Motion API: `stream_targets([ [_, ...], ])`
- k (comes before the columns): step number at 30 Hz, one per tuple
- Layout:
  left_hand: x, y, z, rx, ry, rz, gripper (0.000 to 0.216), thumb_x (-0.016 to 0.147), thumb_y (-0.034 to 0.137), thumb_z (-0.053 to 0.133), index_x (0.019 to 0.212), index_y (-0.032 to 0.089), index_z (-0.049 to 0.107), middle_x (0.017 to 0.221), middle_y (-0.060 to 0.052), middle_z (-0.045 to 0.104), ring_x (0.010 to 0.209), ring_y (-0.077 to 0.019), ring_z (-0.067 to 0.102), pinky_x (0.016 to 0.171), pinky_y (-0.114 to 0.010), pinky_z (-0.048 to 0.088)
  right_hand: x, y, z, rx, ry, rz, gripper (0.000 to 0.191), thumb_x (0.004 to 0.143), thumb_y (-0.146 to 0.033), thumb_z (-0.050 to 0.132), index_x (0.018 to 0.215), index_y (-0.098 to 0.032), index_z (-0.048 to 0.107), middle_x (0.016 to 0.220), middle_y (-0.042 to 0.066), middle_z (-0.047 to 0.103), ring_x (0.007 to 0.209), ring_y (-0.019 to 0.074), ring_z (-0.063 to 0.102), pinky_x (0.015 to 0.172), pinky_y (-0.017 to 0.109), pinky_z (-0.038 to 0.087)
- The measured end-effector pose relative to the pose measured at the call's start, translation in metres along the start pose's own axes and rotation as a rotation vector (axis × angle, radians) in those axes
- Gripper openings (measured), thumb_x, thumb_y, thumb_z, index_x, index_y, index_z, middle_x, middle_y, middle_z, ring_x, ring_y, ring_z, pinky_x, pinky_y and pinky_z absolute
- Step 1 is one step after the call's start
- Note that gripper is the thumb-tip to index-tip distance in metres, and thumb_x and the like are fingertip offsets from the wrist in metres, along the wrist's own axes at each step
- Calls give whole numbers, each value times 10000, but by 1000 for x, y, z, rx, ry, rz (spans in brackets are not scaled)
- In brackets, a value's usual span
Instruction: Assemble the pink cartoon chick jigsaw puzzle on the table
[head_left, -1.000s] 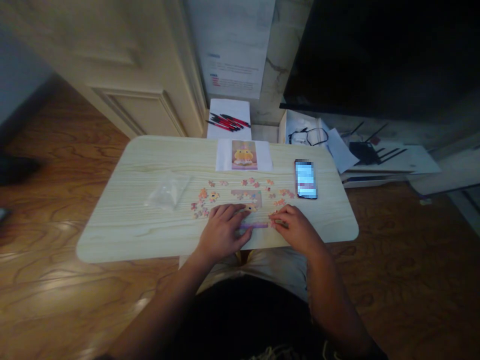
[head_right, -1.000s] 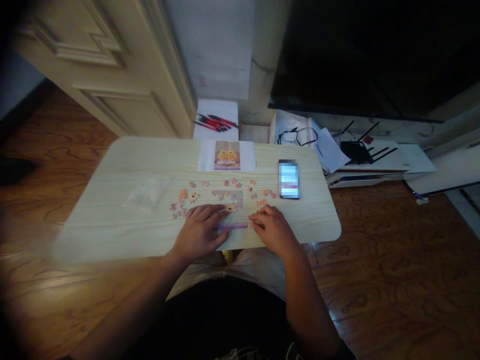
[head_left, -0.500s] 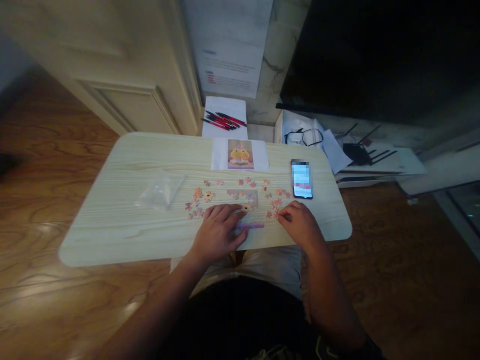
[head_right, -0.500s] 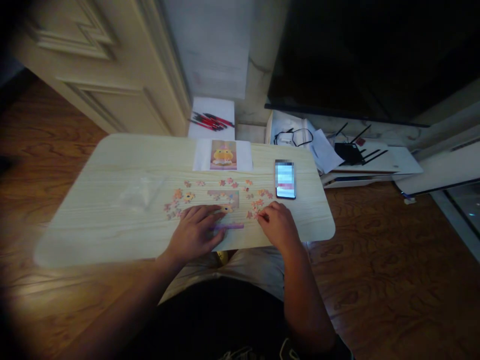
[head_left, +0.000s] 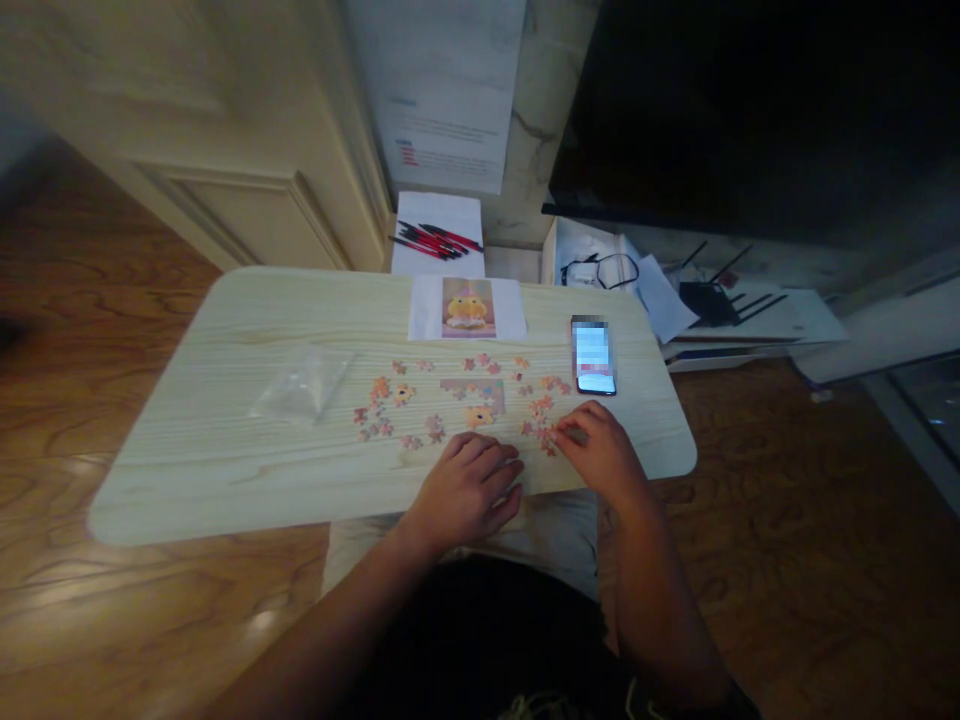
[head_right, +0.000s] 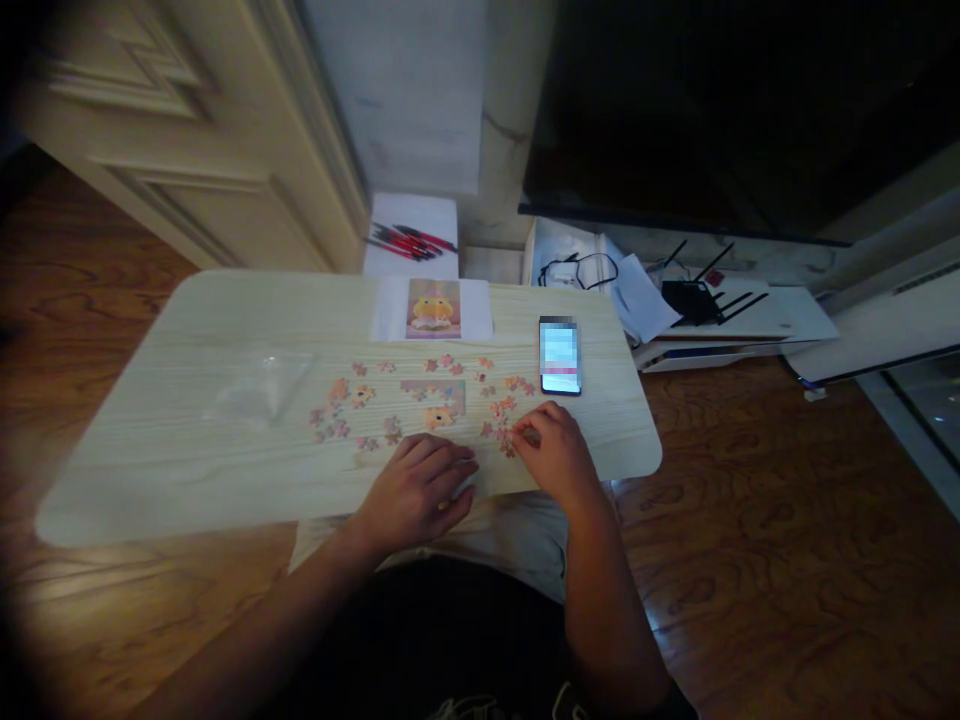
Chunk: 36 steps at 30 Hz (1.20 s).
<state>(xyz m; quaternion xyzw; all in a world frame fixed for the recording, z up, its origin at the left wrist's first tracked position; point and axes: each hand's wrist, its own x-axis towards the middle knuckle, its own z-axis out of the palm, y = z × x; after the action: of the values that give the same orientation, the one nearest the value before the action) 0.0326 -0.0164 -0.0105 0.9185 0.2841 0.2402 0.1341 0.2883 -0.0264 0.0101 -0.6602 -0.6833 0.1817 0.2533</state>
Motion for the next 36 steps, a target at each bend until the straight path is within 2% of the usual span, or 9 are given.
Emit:
stream_targets([
  [2,7,9,6,-16,-24,30,270,971,356,596,1170,214,710,1195,-72,719,1103,-259,595,971,-452,447,-2,7,-6,8,1,-5,55,880,-220,746,929,-241,730,978,37,648,967,221,638,927,396,519],
  [4,14,14,11,-6,-53,28,342,977,380,584,1253,202,681,1243,-83,702,1133,-272,584,996,-461,442,-4,14,-9,16,-20,-13,107,865,-210,761,961,-251,737,994,35,649,986,226,639,939,403,521],
  [8,26,16,14,59,-83,-45,503,966,433,574,1400,180,597,1394,-116,624,1208,-324,558,1055,-514,411,-10,22,-9,29,-10,-1,139,863,-212,771,991,-261,748,1008,35,647,997,227,637,943,409,523],
  [14,32,15,14,77,-129,-68,550,959,445,568,1439,175,566,1437,-116,598,1261,-319,529,1101,-533,384,-16,22,-7,20,-18,-3,211,790,-292,870,951,-258,738,991,34,643,987,244,625,918,426,526],
  [18,33,15,15,80,-152,-59,570,961,490,564,1448,195,565,1446,-115,596,1287,-325,515,1126,-540,362,-17,17,-1,7,-31,-41,231,793,-316,874,983,-266,753,993,42,647,990,251,614,910,430,525],
  [27,30,16,18,77,-154,-78,590,975,515,543,1462,182,550,1468,-103,591,1310,-313,503,1151,-534,338,-12,12,-1,2,-102,-50,113,847,-186,771,922,-259,729,991,35,672,1010,244,600,932,420,494],
  [32,30,17,16,78,-156,-79,639,955,529,571,1486,178,521,1464,-107,583,1334,-316,487,1159,-541,335,-10,20,-7,68,-135,26,60,894,-200,665,858,-248,673,881,19,689,861,215,632,800,369,511],
  [36,30,17,15,73,-156,-67,623,962,530,562,1486,195,524,1462,-106,589,1333,-315,497,1152,-539,337,-10,25,-10,82,-99,68,39,894,-231,637,896,-248,672,876,21,692,822,213,641,774,363,520],
])
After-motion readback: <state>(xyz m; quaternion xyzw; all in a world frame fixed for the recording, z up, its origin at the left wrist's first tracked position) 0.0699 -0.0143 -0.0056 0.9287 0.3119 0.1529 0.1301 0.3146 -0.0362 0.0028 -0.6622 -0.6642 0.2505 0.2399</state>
